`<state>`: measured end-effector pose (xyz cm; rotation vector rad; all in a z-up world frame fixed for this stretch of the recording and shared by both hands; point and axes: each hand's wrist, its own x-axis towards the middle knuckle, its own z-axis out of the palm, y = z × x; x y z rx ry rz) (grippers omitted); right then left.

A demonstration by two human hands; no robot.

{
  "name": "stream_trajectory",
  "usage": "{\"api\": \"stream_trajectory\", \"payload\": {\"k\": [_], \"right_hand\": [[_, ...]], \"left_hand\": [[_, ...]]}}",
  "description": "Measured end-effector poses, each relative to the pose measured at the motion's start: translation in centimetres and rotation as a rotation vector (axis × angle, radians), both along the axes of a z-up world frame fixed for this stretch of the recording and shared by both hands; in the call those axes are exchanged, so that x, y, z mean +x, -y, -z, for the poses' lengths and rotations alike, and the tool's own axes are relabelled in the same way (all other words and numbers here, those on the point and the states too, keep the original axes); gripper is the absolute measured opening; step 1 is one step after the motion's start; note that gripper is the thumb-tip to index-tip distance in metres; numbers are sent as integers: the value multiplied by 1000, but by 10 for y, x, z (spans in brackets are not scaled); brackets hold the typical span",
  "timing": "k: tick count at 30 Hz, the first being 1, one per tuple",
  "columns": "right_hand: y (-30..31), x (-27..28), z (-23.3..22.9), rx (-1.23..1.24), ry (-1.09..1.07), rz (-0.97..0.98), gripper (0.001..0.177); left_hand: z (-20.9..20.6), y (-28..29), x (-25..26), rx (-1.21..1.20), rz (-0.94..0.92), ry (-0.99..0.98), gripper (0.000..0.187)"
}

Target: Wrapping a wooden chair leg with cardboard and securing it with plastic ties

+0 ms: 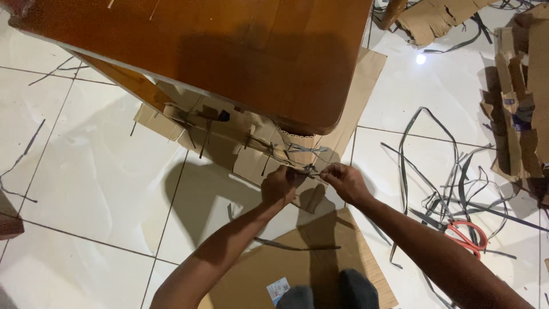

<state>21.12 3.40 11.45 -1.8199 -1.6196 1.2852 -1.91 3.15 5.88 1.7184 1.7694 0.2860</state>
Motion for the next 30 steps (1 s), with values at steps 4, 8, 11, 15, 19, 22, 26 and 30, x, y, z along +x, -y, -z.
{"api": "stream_trajectory", "payload": {"k": [4,8,11,15,19,22,26,30], "right_hand": [[10,6,8,19,-25,-33,26],[23,8,3,-7,28,-113,25],[29,3,-2,16,63,-152,24],[36,1,-8,18,42,-167,26],[36,2,-5,9,52,-180,26],[33,0,-7,2,47,-172,26],[39,-5,-26,-24,31,-175,24],[37,-3,-13,-39,13,-179,23]], "left_hand": [[10,-1,2,-37,-30,-77,34],[17,-3,4,-57,-24,-88,33],[-17,0,3,-141,-110,135,30],[-85,6,41,-355,-162,431,35],[18,19,42,-682,-421,586,62],[40,23,40,-540,-314,818,75],[72,17,47,-490,-391,828,65],[21,7,48,-563,-296,815,89]]}}
